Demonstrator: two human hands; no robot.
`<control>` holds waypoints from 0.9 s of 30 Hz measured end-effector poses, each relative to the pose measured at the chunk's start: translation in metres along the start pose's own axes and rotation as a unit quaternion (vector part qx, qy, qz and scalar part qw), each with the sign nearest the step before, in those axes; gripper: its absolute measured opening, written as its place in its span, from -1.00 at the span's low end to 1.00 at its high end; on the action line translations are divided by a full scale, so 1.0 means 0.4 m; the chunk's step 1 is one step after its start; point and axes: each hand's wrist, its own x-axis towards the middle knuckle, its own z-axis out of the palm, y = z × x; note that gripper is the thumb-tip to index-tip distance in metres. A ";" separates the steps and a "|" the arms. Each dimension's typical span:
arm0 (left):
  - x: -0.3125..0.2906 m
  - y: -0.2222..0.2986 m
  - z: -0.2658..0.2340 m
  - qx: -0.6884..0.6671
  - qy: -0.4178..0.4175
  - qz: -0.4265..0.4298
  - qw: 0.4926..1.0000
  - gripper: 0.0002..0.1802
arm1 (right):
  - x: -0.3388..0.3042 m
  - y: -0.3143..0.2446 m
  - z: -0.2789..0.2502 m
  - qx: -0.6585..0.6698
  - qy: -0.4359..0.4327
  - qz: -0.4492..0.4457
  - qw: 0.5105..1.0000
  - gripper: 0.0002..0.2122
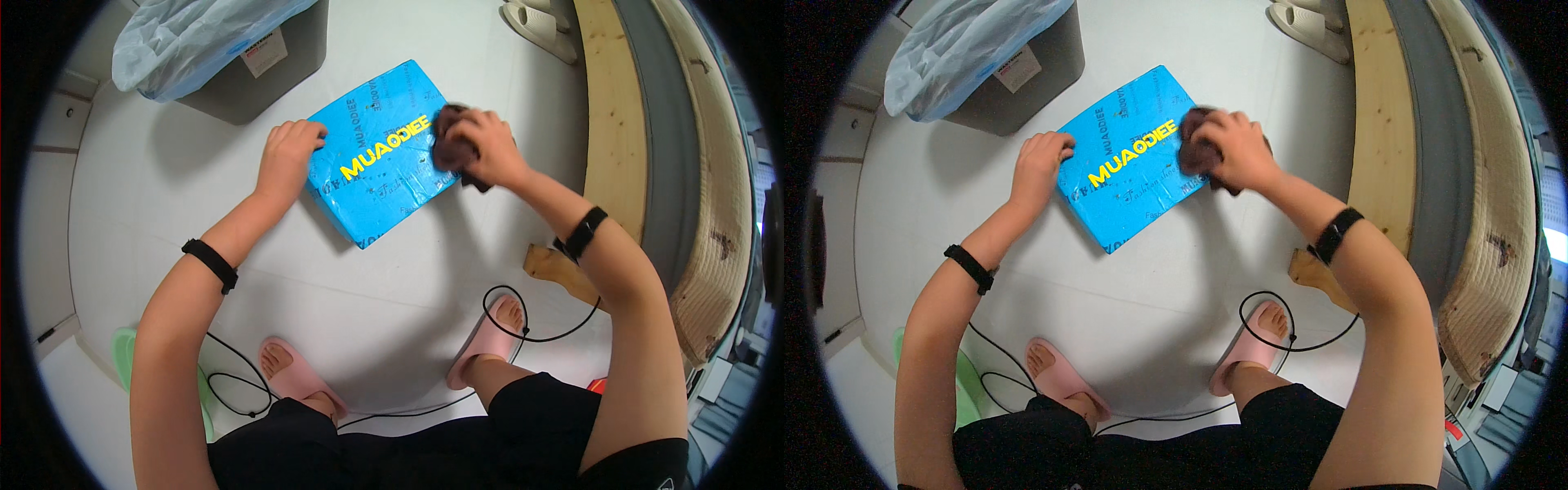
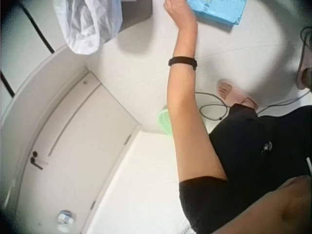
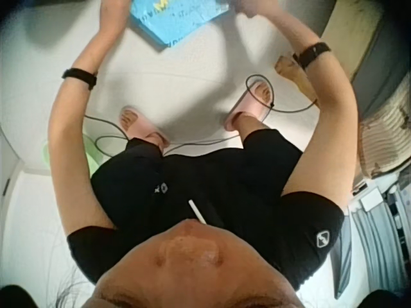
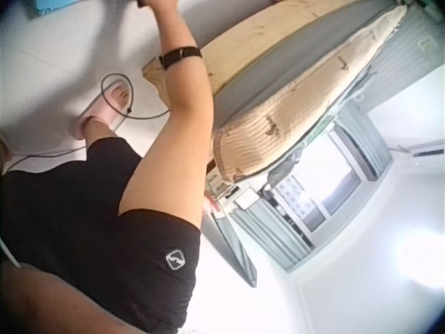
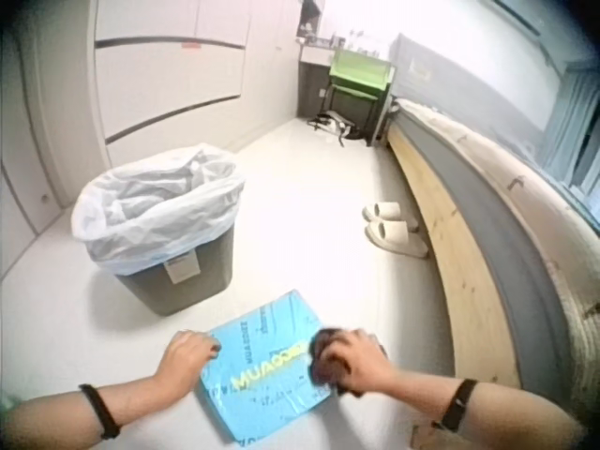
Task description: Cleaning a blue shoe box with a brown cloth.
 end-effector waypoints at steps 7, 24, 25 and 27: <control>-0.035 0.242 0.015 -0.058 -0.112 0.086 0.988 -0.58 | 0.092 0.013 0.073 0.195 0.041 0.360 0.911 -0.58; -0.131 0.273 0.002 0.214 -0.210 0.165 0.940 -0.21 | 0.225 -0.161 0.125 -0.074 0.101 -0.013 0.992 -0.63; -0.129 0.271 0.002 0.208 -0.209 0.166 0.941 -0.21 | 0.265 -0.140 0.128 -0.071 0.108 0.008 0.992 -0.62; -0.130 0.262 -0.004 0.201 -0.209 0.166 0.943 -0.20 | 0.318 -0.111 0.119 -0.055 0.106 0.046 0.992 -0.61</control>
